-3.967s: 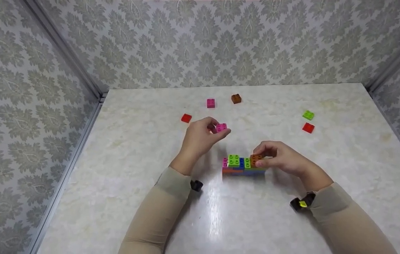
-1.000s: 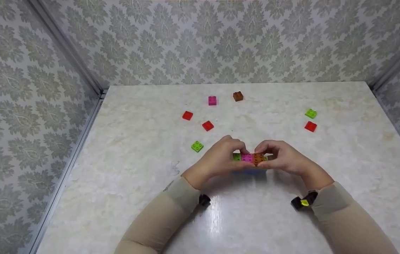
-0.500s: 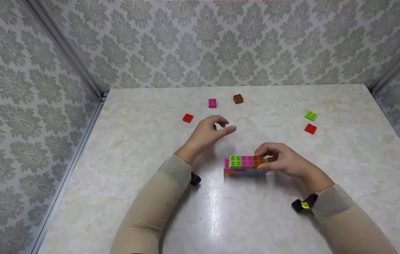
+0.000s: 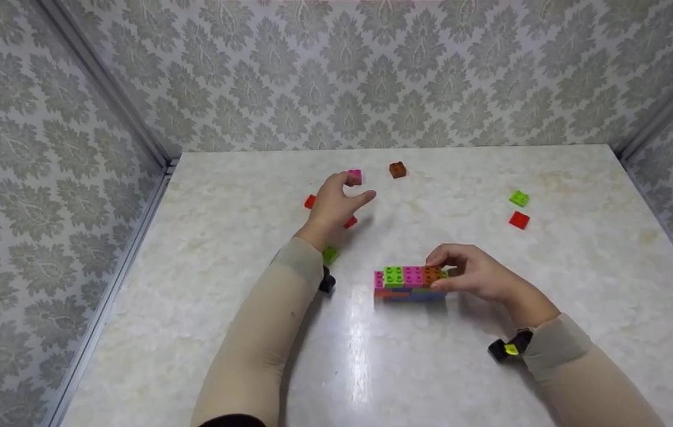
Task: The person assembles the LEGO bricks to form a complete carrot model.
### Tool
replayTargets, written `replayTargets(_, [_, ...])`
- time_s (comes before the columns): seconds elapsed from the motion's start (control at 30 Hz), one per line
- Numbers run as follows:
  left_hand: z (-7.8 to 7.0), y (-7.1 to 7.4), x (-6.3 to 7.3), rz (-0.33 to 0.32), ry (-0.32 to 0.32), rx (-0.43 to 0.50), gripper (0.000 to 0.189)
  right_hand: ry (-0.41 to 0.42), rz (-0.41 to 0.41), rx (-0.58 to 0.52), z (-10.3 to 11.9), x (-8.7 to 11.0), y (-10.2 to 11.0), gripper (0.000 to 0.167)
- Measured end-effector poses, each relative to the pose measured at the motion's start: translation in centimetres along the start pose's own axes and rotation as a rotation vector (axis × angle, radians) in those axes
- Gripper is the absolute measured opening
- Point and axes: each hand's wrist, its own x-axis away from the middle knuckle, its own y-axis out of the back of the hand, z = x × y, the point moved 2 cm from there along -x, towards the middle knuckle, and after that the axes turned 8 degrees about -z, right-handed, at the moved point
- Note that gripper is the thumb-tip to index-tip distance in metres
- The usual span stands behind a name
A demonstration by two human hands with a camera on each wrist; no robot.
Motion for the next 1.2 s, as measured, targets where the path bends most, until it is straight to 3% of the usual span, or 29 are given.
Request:
replayTargets(0.23, [0.4,-0.5,-2.4,-0.049,-0.020,-0.101,0.065,0.005,0.017,-0.063,-0.2,0.3,-0.2,0.023])
replayTargets(0.5, [0.4,-0.8,-4.8,-0.072,0.060,-0.146,0.073,-0.013,0.013,-0.034,0.2,0.1,-0.1,0.024])
replayTargets(0.77, [0.1,-1.1,-5.5,-0.064,0.092,-0.253,0.078,-0.016,0.020,-0.033,0.2,0.0,0.1,0.024])
replayTargets(1.2, [-1.0,-1.3,-5.0,-0.133,0.074,-0.338,0.040,-0.012,0.029,-0.089,0.2,0.0,0.0,0.023])
